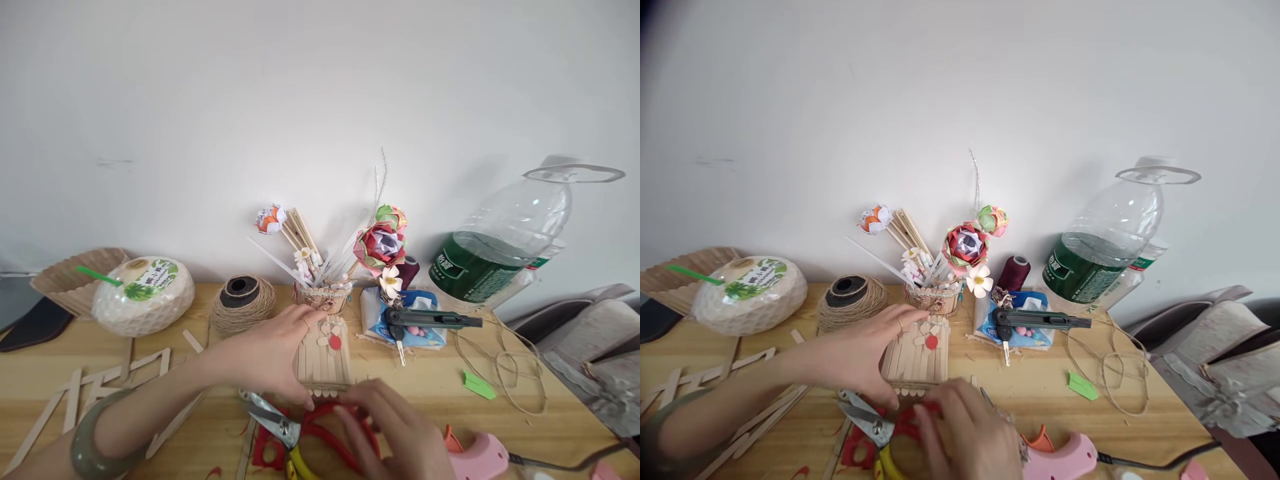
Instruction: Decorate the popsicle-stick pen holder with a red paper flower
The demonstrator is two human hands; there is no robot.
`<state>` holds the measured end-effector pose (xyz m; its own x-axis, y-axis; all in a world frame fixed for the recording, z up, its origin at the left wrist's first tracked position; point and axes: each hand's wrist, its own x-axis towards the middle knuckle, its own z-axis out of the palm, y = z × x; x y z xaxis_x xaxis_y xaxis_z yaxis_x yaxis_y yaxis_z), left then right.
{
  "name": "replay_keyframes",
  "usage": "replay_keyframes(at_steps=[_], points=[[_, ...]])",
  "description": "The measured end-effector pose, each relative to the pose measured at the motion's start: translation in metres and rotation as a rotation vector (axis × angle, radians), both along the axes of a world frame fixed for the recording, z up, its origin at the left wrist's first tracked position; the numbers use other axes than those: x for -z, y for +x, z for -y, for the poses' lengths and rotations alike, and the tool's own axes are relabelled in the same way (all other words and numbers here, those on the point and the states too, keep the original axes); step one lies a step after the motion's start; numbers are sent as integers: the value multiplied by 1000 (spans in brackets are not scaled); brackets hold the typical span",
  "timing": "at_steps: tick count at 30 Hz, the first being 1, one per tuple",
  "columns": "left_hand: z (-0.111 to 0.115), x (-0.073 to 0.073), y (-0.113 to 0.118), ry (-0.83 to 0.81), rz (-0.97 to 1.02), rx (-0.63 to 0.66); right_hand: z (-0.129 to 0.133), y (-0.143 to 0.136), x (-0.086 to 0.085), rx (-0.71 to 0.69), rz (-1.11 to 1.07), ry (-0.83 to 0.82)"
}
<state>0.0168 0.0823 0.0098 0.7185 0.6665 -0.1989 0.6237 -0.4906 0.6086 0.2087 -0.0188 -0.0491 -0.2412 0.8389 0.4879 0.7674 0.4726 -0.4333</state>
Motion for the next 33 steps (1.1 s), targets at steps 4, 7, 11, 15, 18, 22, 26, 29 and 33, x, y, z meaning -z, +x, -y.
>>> replay_keyframes(at_steps=[4, 7, 11, 15, 18, 22, 26, 29, 33], points=[[21, 3, 4, 105, 5, -78, -6, -1, 0, 124, 44, 175], [30, 7, 4, 134, -7, -114, -6, -7, 7, 145, 193, 260], [34, 15, 1, 179, 26, -127, -5, -10, 12, 122, 275, 319], [36, 23, -1, 220, 30, -119, -7, -8, 11, 85, 285, 310], [38, 24, 0, 224, 13, -117, -8, -7, 10, 52, 280, 309], [39, 23, -1, 212, 20, -72, -8, -8, 6, 54, 248, 314], [39, 24, -3, 240, 32, -12, -9, -9, 4, 38, 189, 341], [40, 25, -3, 265, 16, 8, -10, -10, 5, 36, 151, 361], [41, 30, -5, 322, 34, 28, -8, -9, 9, 22, 113, 374]])
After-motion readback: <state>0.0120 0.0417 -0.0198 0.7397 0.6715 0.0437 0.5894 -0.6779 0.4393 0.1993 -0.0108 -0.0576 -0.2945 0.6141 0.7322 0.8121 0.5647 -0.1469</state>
